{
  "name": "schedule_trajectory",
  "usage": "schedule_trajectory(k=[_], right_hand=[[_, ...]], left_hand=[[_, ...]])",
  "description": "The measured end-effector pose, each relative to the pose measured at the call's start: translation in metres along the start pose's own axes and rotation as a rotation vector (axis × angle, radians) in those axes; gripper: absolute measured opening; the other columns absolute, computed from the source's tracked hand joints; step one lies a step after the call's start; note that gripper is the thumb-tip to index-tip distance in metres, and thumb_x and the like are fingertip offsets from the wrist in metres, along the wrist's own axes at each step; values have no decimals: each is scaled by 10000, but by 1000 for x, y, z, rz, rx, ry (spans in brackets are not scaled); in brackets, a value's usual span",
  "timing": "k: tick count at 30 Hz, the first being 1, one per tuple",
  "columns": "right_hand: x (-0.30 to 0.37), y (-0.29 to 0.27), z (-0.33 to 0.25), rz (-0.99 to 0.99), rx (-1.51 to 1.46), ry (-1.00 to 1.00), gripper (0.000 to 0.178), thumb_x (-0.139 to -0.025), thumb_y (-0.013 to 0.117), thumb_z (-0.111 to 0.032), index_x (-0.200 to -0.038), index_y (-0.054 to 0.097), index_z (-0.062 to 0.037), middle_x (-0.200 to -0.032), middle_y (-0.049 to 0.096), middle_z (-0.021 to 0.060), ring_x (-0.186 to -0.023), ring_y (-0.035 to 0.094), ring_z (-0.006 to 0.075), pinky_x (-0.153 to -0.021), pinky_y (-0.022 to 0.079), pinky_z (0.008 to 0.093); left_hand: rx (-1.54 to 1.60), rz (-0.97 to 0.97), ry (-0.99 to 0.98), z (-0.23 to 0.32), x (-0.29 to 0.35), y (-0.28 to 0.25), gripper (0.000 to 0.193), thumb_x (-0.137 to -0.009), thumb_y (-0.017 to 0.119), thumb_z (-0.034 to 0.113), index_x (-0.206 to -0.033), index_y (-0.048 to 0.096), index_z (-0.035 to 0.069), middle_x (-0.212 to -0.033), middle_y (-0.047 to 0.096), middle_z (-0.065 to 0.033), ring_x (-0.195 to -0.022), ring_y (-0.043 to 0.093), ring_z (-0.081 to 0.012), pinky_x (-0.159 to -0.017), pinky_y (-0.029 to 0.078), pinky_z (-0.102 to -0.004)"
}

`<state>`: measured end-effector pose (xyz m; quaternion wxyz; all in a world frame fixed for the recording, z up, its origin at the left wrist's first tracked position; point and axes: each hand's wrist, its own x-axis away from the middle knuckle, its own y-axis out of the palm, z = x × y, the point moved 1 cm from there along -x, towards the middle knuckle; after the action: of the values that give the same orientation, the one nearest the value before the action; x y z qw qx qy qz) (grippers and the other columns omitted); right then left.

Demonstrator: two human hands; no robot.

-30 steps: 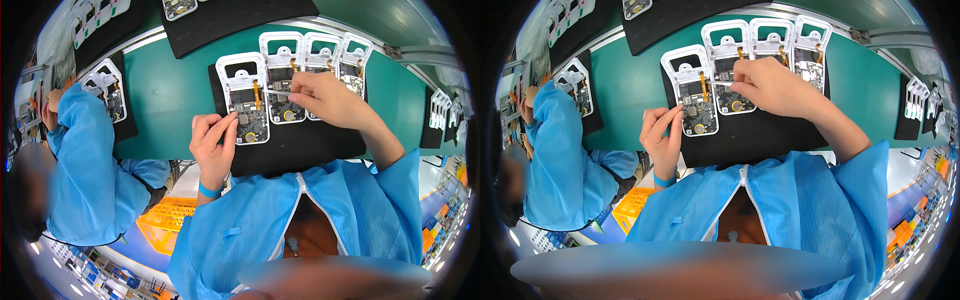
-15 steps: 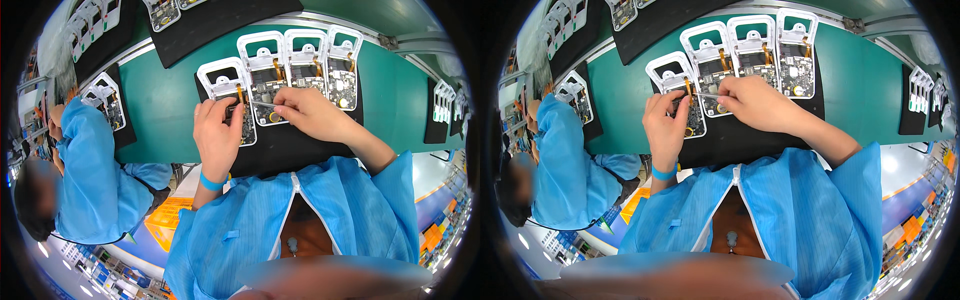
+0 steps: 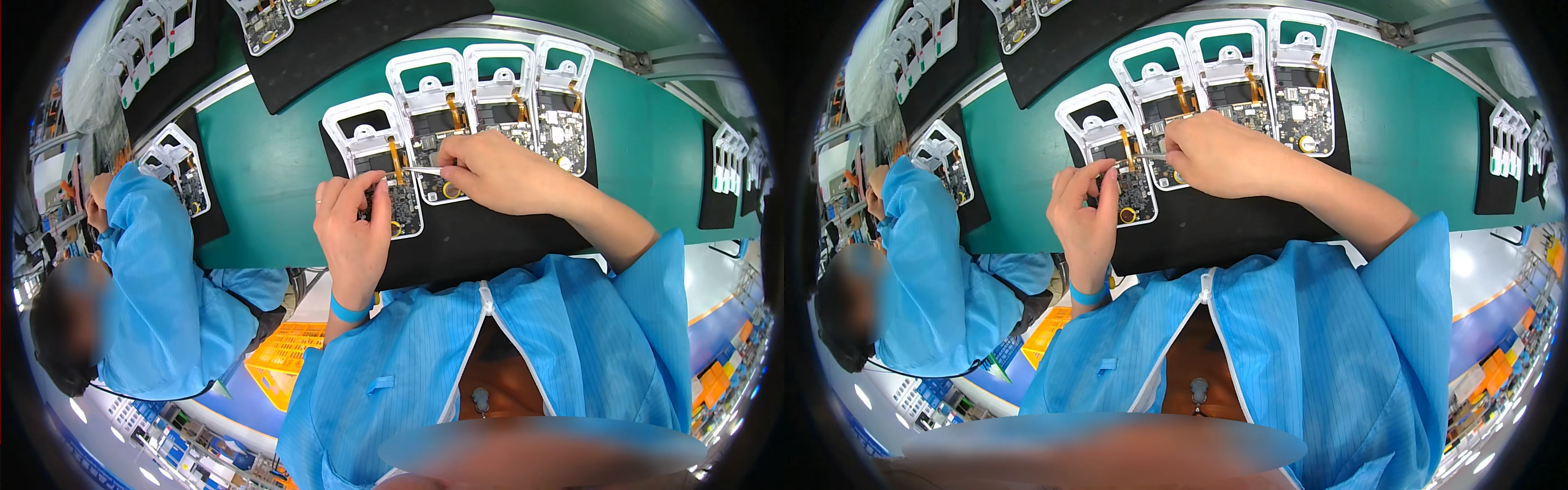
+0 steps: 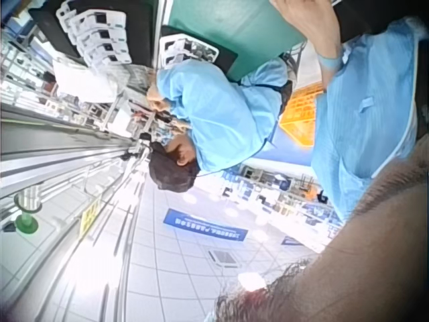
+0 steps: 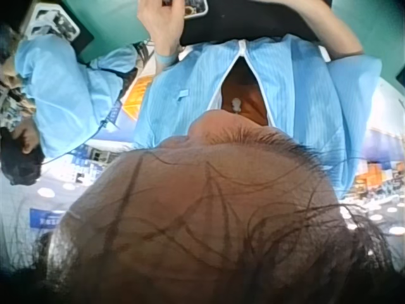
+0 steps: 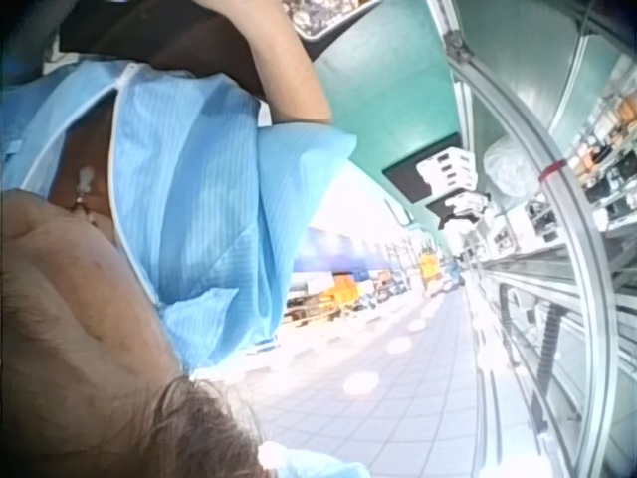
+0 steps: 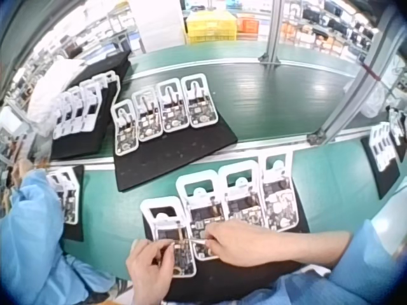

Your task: The person assembles electronic components onto circuit boards by hand, taking components from a tray and placing them into a housing on the circuit board.

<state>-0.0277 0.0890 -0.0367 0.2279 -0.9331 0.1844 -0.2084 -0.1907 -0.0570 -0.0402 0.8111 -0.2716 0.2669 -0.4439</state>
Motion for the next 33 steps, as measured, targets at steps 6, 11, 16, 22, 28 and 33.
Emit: schedule_trajectory(k=[6, 11, 16, 22, 28, 33], right_hand=[[-10, 4, -4, -36, -45, 11, 188, -948, 603, -149, -952, 637, 35, -736, 687, 169, -693, 686, 295, -657, 519, 393], [-15, 8, -5, -34, -112, 22, 160, -947, 595, -134, -947, 623, 23, -694, 676, 140, -642, 660, 247, -627, 508, 368], [-14, 6, -7, -38, -105, -8, 135, -950, 593, -122, -941, 607, 12, -687, 670, 114, -624, 640, 214, -616, 499, 355], [-15, 5, -6, -70, -133, 2, 130, -951, 600, -124, -956, 610, 6, -687, 667, 110, -618, 633, 208, -611, 493, 347], [-21, 1, -4, -54, -123, 17, 112, -956, 587, -97, -958, 611, 13, -669, 650, 110, -599, 609, 201, -594, 476, 338], [-26, -2, -2, -35, -77, -3, 113, -956, 590, -90, -942, 617, 19, -648, 621, 119, -588, 585, 204, -588, 467, 350]], left_hand=[[5, -25, 1, -6, 3, -6, 125, -816, 735, -15, -933, 742, 28, -723, 515, -62, -689, 491, -207, -611, 407, -358], [12, -40, 28, -12, 4, -6, 134, -805, 753, -9, -932, 740, 32, -725, 518, -65, -691, 503, -212, -612, 413, -360], [60, -23, 3, -14, 4, 0, 131, -775, 796, 9, -895, 750, 35, -673, 466, -39, -664, 467, -169, -595, 367, -327], [60, -4, 16, -16, 0, 4, 129, -768, 809, 19, -878, 743, 38, -675, 478, -46, -659, 462, -177, -590, 363, -330], [42, 22, 16, -16, -2, 9, 146, -771, 802, 10, -899, 736, 35, -680, 492, -51, -666, 478, -184, -600, 386, -336], [23, 23, 23, -12, 4, 11, 180, -771, 796, -3, -934, 728, 30, -714, 528, -56, -688, 509, -197, -612, 404, -342]])
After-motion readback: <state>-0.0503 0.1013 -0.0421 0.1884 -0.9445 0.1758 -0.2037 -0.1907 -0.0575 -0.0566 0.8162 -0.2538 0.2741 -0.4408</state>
